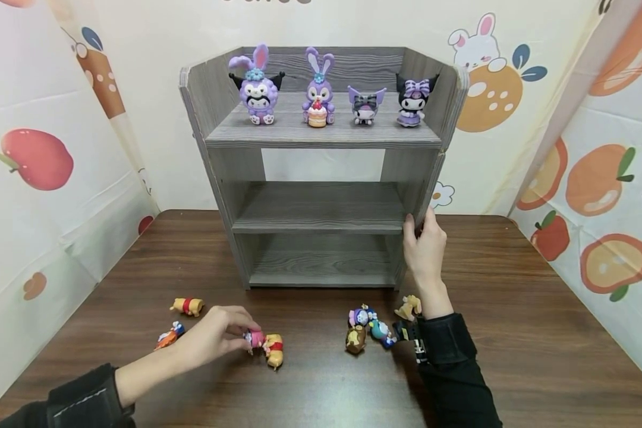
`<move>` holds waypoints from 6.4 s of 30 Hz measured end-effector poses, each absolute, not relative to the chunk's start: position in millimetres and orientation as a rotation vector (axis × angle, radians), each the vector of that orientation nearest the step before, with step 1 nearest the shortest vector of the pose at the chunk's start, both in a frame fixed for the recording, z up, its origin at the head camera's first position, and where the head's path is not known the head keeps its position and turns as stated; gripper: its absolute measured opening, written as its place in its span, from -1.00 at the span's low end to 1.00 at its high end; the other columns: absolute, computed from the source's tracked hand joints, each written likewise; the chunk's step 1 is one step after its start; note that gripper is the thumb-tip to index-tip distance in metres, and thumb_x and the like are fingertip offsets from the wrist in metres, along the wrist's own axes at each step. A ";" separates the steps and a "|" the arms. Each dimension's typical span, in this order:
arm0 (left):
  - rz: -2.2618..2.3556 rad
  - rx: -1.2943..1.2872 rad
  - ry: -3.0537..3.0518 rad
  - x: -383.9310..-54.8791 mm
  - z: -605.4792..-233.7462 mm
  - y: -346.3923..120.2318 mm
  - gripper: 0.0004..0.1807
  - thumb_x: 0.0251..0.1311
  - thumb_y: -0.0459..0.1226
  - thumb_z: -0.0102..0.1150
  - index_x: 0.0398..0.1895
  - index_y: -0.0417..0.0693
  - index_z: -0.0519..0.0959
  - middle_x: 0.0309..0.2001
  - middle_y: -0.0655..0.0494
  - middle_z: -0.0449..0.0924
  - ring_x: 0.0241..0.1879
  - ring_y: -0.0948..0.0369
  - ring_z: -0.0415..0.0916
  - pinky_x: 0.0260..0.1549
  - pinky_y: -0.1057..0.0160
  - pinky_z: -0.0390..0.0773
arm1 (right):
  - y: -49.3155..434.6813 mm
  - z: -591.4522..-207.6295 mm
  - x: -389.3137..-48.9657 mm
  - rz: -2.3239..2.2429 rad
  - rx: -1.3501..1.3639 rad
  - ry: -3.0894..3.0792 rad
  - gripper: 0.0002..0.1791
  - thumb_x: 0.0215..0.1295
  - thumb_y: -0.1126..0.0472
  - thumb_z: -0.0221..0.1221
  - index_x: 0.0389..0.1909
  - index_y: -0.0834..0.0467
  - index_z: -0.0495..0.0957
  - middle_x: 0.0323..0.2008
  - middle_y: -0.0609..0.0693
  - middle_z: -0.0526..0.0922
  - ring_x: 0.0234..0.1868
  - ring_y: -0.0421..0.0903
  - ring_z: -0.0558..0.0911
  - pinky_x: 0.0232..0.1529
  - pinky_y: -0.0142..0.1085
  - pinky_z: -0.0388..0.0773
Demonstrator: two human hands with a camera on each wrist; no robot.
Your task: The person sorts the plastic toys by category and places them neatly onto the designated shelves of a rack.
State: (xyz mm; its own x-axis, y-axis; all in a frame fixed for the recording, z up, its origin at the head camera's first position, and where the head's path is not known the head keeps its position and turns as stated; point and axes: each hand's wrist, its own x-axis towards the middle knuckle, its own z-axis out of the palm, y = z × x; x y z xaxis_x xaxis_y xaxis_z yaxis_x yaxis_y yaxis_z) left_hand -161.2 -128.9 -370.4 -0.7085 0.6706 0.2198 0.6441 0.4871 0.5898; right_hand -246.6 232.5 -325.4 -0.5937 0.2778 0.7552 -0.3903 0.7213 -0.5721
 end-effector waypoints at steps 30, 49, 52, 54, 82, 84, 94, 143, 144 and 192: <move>0.017 1.684 2.786 -168.1 -363.1 -123.9 -0.70 -0.20 -0.44 0.28 -0.30 -0.04 0.59 -0.27 0.18 0.49 -0.23 0.27 0.42 -0.26 0.35 0.44 | 232.5 -325.7 -246.4 0.918 0.094 -2.002 -0.78 0.20 0.31 -0.02 -0.21 0.37 0.43 -0.62 0.16 0.50 -0.68 -0.29 0.31 -0.68 -0.56 0.16; -0.241 1.700 2.834 -164.6 -370.9 -114.5 -0.92 -0.06 -0.33 0.23 -0.43 -0.06 0.59 -0.44 0.19 0.52 -0.40 0.29 0.40 -0.48 0.40 0.42 | 233.5 -326.6 -247.2 0.914 0.110 -1.993 -0.79 0.20 0.33 -0.02 -0.23 0.41 0.43 -0.66 0.15 0.45 -0.70 -0.31 0.29 -0.67 -0.58 0.13; -0.052 1.574 2.843 -165.9 -369.2 -117.0 -0.88 -0.12 -0.44 0.25 -0.48 -0.07 0.61 -0.43 0.17 0.53 -0.38 0.27 0.42 -0.45 0.38 0.45 | 233.2 -326.4 -247.3 0.913 0.108 -1.993 -0.78 0.19 0.33 -0.02 -0.22 0.40 0.43 -0.66 0.15 0.45 -0.70 -0.29 0.29 -0.68 -0.57 0.14; 0.105 1.494 2.844 -167.9 -368.2 -119.3 -0.85 -0.17 -0.48 0.26 -0.49 -0.10 0.60 -0.43 0.16 0.53 -0.37 0.27 0.45 -0.43 0.36 0.47 | 233.0 -326.3 -247.3 0.912 0.102 -1.994 -0.78 0.19 0.32 -0.02 -0.22 0.40 0.43 -0.66 0.15 0.45 -0.70 -0.29 0.29 -0.68 -0.56 0.14; 1.047 0.955 2.782 -179.6 -377.3 -135.5 -0.83 -0.15 -0.40 0.31 -0.46 -0.21 0.51 -0.52 0.14 0.51 -0.52 0.33 0.45 -0.53 0.40 0.46 | 232.4 -326.0 -249.0 0.888 0.099 -1.990 -0.79 0.19 0.32 -0.02 -0.22 0.38 0.43 -0.69 0.12 0.41 -0.72 -0.23 0.27 -0.69 -0.52 0.13; 0.962 0.963 2.839 -177.0 -376.9 -132.1 -0.83 -0.13 -0.37 0.31 -0.46 -0.17 0.50 -0.52 0.18 0.47 -0.52 0.33 0.43 -0.54 0.40 0.44 | 232.4 -325.8 -248.6 0.889 0.100 -1.991 -0.78 0.19 0.32 -0.02 -0.21 0.38 0.43 -0.69 0.12 0.42 -0.72 -0.23 0.27 -0.69 -0.52 0.13; 0.508 0.976 3.052 -170.8 -374.1 -120.3 -0.74 -0.08 -0.13 0.29 -0.42 -0.10 0.54 -0.51 0.23 0.38 -0.58 0.37 0.27 -0.64 0.39 0.31 | 233.8 -325.0 -247.7 0.891 0.100 -1.990 -0.77 0.19 0.33 -0.02 -0.20 0.40 0.44 -0.68 0.16 0.45 -0.71 -0.33 0.28 -0.67 -0.56 0.14; 0.457 1.330 3.339 -186.2 -279.5 -85.0 -0.77 -0.14 -0.44 0.30 -0.34 -0.26 0.54 -0.34 0.04 0.47 -0.29 0.16 0.43 -0.30 0.25 0.48 | 233.0 -326.5 -249.7 0.890 0.103 -1.987 -0.77 0.19 0.31 -0.02 -0.20 0.37 0.43 -0.69 0.13 0.42 -0.72 -0.24 0.28 -0.69 -0.53 0.14; 0.467 1.334 3.348 -188.3 -274.3 -84.1 -0.78 -0.13 -0.44 0.29 -0.34 -0.26 0.54 -0.34 0.04 0.47 -0.30 0.15 0.43 -0.30 0.25 0.48 | 233.1 -326.5 -249.7 0.894 0.103 -1.987 -0.77 0.19 0.31 -0.03 -0.19 0.37 0.43 -0.69 0.13 0.42 -0.72 -0.25 0.28 -0.69 -0.53 0.14; 0.273 0.834 3.433 -273.3 -229.7 -67.9 -0.88 0.05 -0.55 -0.07 -0.49 -0.31 0.49 -0.40 -0.11 0.44 -0.49 0.11 0.41 -0.50 0.11 0.47 | 233.3 -327.2 -249.6 0.898 0.091 -1.993 -0.77 0.19 0.32 -0.03 -0.21 0.41 0.43 -0.68 0.15 0.43 -0.70 -0.32 0.26 -0.66 -0.54 0.14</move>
